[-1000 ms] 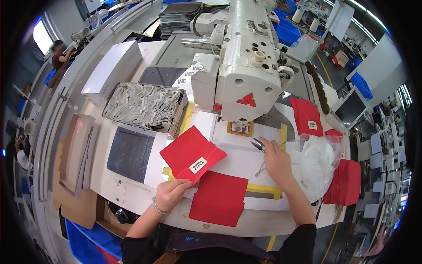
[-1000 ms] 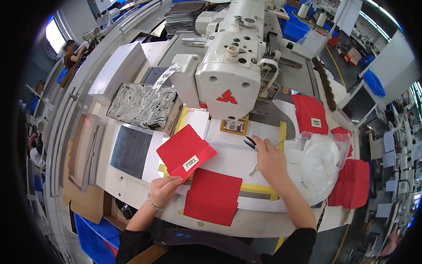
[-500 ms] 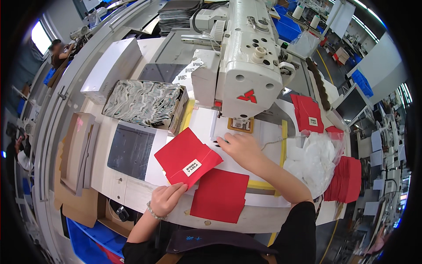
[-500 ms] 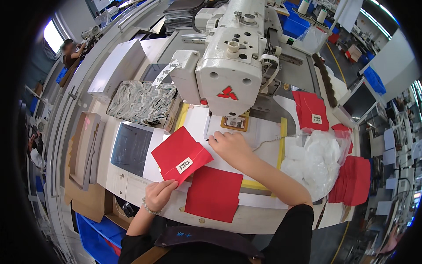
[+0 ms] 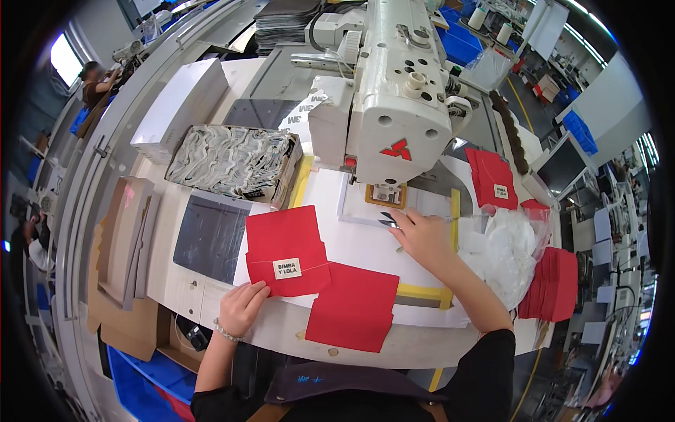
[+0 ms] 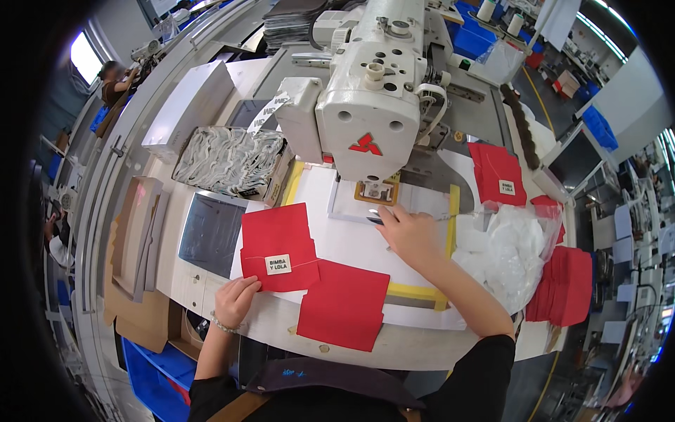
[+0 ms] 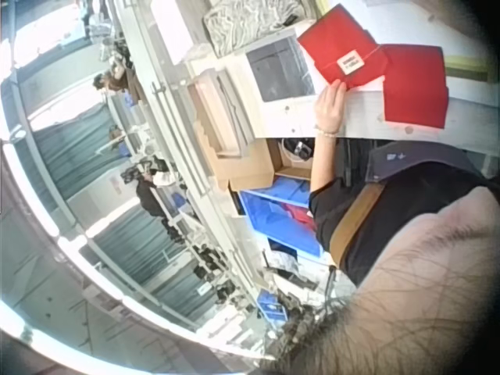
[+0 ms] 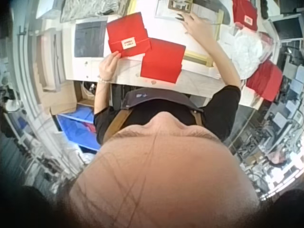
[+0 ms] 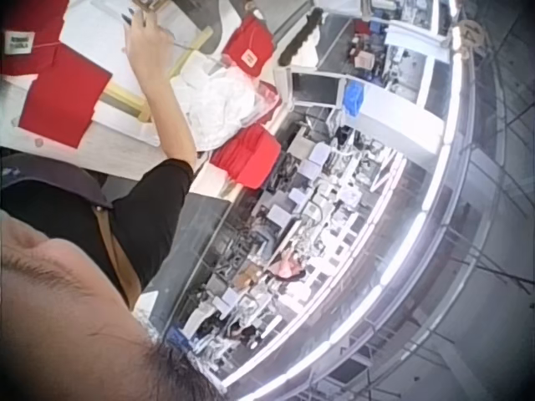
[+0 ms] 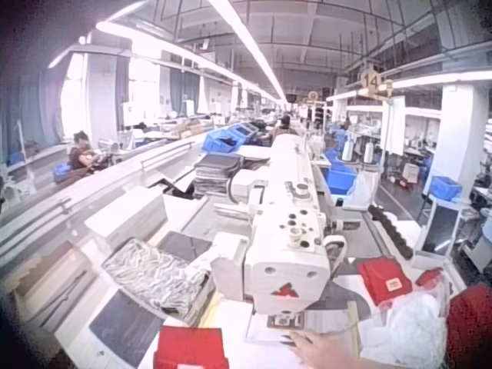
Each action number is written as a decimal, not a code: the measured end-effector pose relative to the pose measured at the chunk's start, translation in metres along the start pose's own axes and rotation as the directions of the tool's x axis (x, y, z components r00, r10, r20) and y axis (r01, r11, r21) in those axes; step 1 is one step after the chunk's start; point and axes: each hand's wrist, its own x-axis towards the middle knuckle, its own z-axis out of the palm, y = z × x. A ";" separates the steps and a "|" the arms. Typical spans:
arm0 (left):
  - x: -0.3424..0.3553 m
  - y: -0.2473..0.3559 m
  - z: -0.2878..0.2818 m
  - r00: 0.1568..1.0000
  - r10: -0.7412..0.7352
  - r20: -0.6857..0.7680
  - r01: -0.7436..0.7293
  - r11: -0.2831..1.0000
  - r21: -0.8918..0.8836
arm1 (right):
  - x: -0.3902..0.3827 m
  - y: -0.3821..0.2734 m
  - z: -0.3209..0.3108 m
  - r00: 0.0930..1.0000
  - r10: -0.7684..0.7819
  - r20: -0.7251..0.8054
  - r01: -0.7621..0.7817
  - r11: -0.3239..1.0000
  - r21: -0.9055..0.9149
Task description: The person places white rectangular labels onto red fabric pieces and sews them using a sewing machine. They repeatedly pick up labels, align them on the fabric, guide the fabric under the needle, and trim threads with scissors. Finished pieces are stacked to the left.
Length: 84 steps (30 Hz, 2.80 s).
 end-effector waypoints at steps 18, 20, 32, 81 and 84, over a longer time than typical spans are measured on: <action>-0.025 -0.052 -0.059 0.835 -0.550 0.008 0.442 0.681 0.583 | -0.101 0.048 -0.044 0.890 0.421 -0.176 -0.455 0.850 -0.265; -0.012 -0.046 -0.054 0.839 -0.544 0.020 0.480 0.757 0.444 | -0.111 0.041 -0.046 0.861 0.477 -0.178 -0.506 0.839 -0.199; 0.135 0.068 0.050 0.971 0.132 0.197 -0.072 0.956 -0.286 | -0.106 0.083 -0.036 0.816 0.575 -0.063 -0.578 0.814 -0.062; 0.162 0.066 0.071 0.967 0.209 0.145 -0.121 0.880 -0.459 | -0.118 0.114 -0.052 0.759 0.583 0.288 -0.623 0.780 0.063; 0.164 0.069 0.070 0.969 0.209 0.134 -0.124 0.875 -0.469 | -0.115 0.111 -0.056 0.735 0.586 0.340 -0.628 0.778 0.016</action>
